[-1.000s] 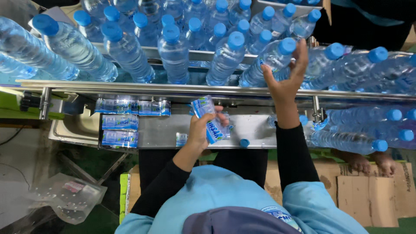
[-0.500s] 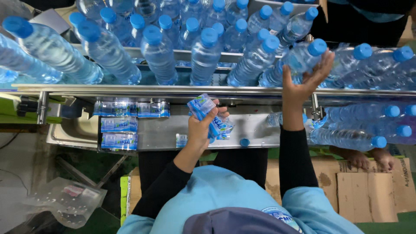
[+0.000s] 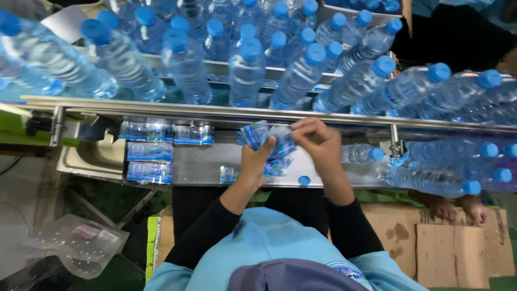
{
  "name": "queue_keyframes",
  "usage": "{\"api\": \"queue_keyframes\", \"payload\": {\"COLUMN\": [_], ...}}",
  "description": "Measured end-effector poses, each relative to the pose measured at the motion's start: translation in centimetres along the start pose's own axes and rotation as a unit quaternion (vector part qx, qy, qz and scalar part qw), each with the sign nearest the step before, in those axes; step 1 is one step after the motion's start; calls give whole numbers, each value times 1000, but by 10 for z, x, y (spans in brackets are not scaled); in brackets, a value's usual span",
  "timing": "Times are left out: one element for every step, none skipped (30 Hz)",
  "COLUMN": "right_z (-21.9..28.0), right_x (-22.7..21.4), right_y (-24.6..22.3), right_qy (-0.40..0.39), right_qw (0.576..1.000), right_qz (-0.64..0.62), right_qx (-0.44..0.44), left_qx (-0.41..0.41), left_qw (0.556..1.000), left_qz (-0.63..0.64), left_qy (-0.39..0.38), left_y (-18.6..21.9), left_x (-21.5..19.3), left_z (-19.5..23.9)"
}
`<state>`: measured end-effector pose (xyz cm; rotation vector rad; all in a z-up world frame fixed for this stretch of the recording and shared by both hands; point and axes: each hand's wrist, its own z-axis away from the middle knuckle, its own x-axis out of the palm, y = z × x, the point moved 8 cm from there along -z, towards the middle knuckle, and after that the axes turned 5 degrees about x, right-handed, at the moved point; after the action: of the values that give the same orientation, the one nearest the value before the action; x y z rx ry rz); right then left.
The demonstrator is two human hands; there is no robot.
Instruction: The person stands at a conveyor belt and packs plastic water bottles into clear plastic sleeves. They pick up bottles from the moving belt, insert them into the sleeves held in their left hand, and then place the filled sleeves onto a metal tray.
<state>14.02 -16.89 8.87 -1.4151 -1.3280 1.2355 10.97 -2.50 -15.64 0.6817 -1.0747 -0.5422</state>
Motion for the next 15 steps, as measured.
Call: {"api": "queue_keyframes", "payload": {"right_z": [-3, -6, -8, -18, -28, -35, -51, -61, -67, -82, -90, -99, -104, -105, -106], "right_x": [1, 5, 13, 25, 32, 39, 30, 17, 12, 18, 30, 43, 43, 43, 44], "right_y": [1, 14, 26, -1, -41, -81, -78, -98, -116, -120, -131, -141, -139, -139, -138], "right_qy": [-4, -28, -51, -55, -48, -40, -41, -2, 37, 38, 40, 41, 41, 53, 64], "right_qw": [1000, 987, 948, 948, 974, 988, 988, 985, 929, 929, 893, 849, 849, 830, 810], "right_qz": [-2, -139, -273, -274, -213, -150, -150, 19, 188, 188, 242, 295, 295, 309, 322], "right_qx": [-1, 78, 155, 152, 65, -25, -24, -173, -316, -318, -378, -435, -437, -462, -486], "left_qx": [3, -3, -8, -4, -18, -31, -31, -40, -48, -47, -24, -2, 0, -16, -32], "left_qw": [1000, 1000, 1000, 1000, 996, 982, 982, 983, 983, 983, 981, 978, 978, 974, 970], "left_qz": [1, -5, -11, -10, 64, 138, 138, 137, 135, 136, 136, 137, 137, 147, 158], "left_qy": [2, -2, -8, -7, -66, -125, -124, -117, -112, -114, -135, -157, -158, -171, -183], "left_y": [32, 62, 93, 103, 110, 118, 117, 115, 113, 115, 121, 127, 125, 121, 116], "left_x": [16, 33, 51, 54, 68, 82, 80, 77, 76, 75, 78, 80, 77, 76, 75], "left_z": [13, 27, 39, 40, 45, 51, 51, 51, 48, 51, 53, 55, 52, 50, 48]}}
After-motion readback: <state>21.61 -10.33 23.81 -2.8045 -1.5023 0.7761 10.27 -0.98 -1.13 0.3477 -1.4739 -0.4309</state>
